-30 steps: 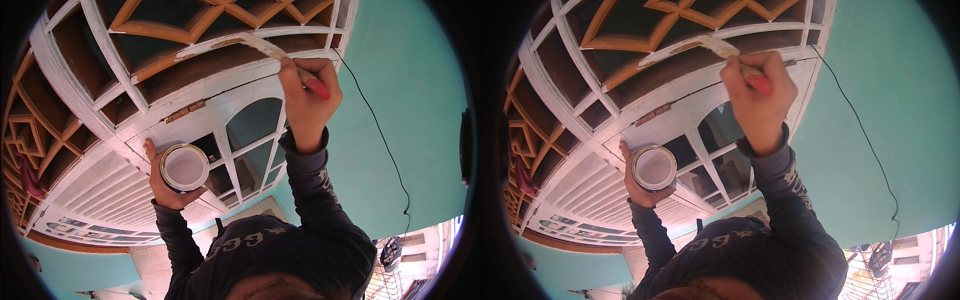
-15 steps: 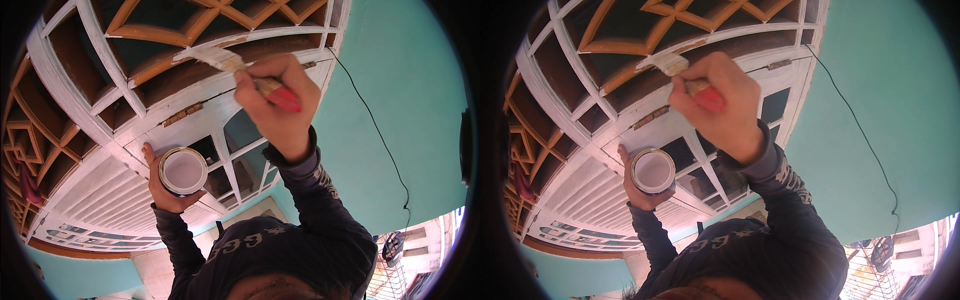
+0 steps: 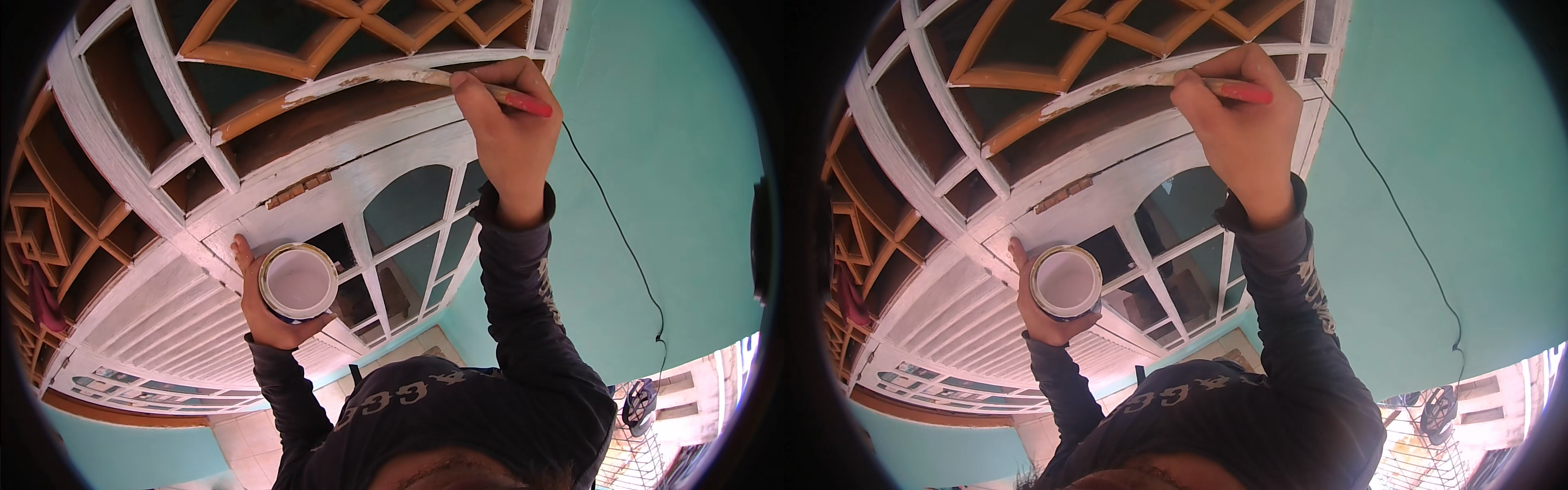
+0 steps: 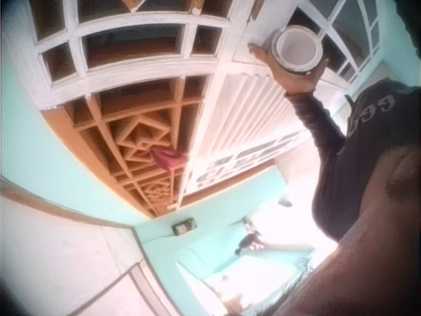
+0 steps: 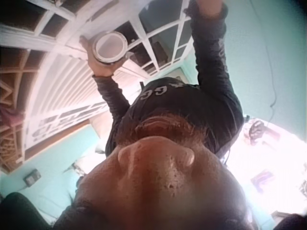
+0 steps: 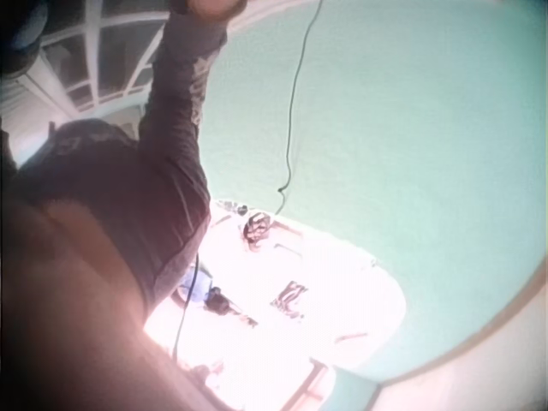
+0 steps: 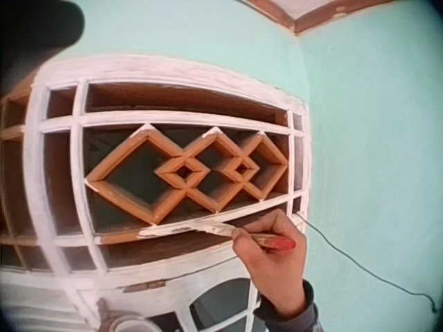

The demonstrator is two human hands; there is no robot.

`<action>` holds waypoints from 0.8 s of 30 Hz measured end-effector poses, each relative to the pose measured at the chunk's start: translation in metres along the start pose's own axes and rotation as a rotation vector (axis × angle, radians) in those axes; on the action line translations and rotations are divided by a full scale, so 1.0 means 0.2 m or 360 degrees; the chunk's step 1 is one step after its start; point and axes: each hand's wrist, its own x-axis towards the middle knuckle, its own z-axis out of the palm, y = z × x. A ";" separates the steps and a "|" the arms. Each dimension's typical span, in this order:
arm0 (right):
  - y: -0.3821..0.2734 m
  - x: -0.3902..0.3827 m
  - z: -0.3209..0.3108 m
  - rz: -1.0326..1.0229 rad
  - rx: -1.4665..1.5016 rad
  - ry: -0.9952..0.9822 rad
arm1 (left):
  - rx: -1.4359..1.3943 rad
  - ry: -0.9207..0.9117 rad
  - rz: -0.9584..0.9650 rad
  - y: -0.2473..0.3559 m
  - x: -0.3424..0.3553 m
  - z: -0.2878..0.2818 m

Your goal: The person paints a white wooden window frame with a paintbrush. They repeatedly dip the brush into a paint can and apply white paint to the frame's geometric lattice and surrounding trim.

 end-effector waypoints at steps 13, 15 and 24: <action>0.07 -0.02 -0.08 -0.0055 -0.0193 0.0300 | 0.0050 0.0058 0.0037 -0.01 -0.02 0.01; 0.08 -0.05 -0.08 -0.0068 -0.0217 0.0409 | 0.0033 0.0057 0.0019 -0.01 -0.01 0.01; 0.07 -0.17 0.09 -0.0515 -0.0276 0.0061 | 0.0011 0.0083 0.0000 0.04 0.02 0.02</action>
